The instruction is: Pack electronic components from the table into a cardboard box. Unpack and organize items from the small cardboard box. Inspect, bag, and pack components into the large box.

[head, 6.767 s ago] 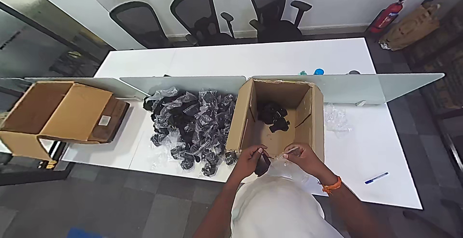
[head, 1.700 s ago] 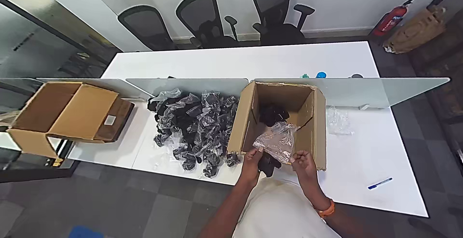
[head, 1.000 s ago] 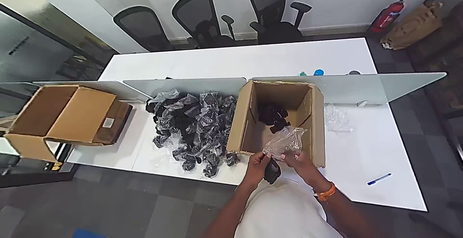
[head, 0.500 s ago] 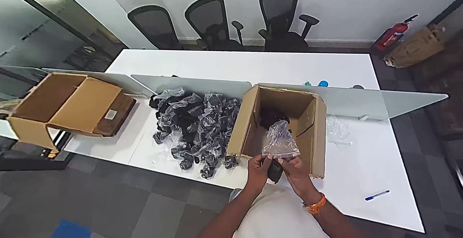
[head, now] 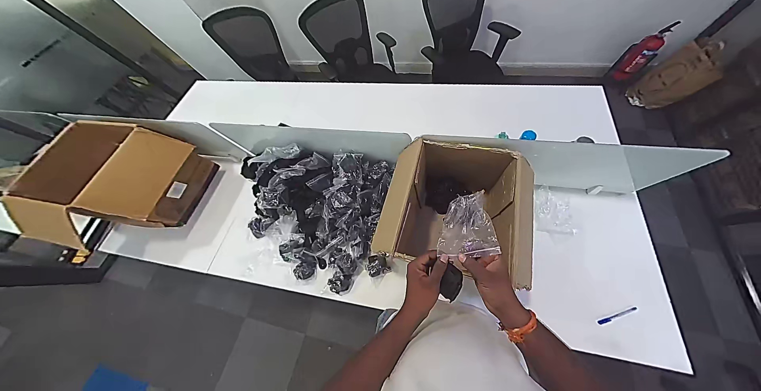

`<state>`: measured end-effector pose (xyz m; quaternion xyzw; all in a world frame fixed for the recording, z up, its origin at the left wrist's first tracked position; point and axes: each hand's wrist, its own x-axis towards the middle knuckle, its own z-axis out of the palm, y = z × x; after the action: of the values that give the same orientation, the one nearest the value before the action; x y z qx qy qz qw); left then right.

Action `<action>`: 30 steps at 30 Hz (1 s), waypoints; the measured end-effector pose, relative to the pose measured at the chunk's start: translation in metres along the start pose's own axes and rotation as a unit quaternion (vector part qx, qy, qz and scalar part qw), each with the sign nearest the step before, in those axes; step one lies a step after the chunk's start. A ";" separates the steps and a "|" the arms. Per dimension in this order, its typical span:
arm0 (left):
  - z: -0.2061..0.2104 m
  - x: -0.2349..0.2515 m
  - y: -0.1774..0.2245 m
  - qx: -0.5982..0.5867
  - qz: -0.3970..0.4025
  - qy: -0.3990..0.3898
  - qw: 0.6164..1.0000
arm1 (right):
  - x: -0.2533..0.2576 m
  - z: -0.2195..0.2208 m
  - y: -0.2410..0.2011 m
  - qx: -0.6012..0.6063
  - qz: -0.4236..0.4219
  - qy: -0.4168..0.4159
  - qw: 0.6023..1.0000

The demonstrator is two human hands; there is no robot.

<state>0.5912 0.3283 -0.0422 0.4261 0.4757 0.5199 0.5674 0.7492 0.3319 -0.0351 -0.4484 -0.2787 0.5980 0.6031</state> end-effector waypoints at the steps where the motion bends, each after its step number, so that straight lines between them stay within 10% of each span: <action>1: 0.001 0.000 0.000 0.004 0.009 0.007 1.000 | 0.000 0.000 0.001 0.011 -0.001 -0.010 1.000; 30: 0.000 0.005 -0.003 0.073 0.082 0.005 0.994 | 0.010 -0.012 -0.003 -0.023 -0.020 0.010 0.999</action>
<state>0.5918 0.3333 -0.0461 0.5010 0.4785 0.5313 0.4876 0.7629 0.3395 -0.0397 -0.4621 -0.2951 0.5748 0.6074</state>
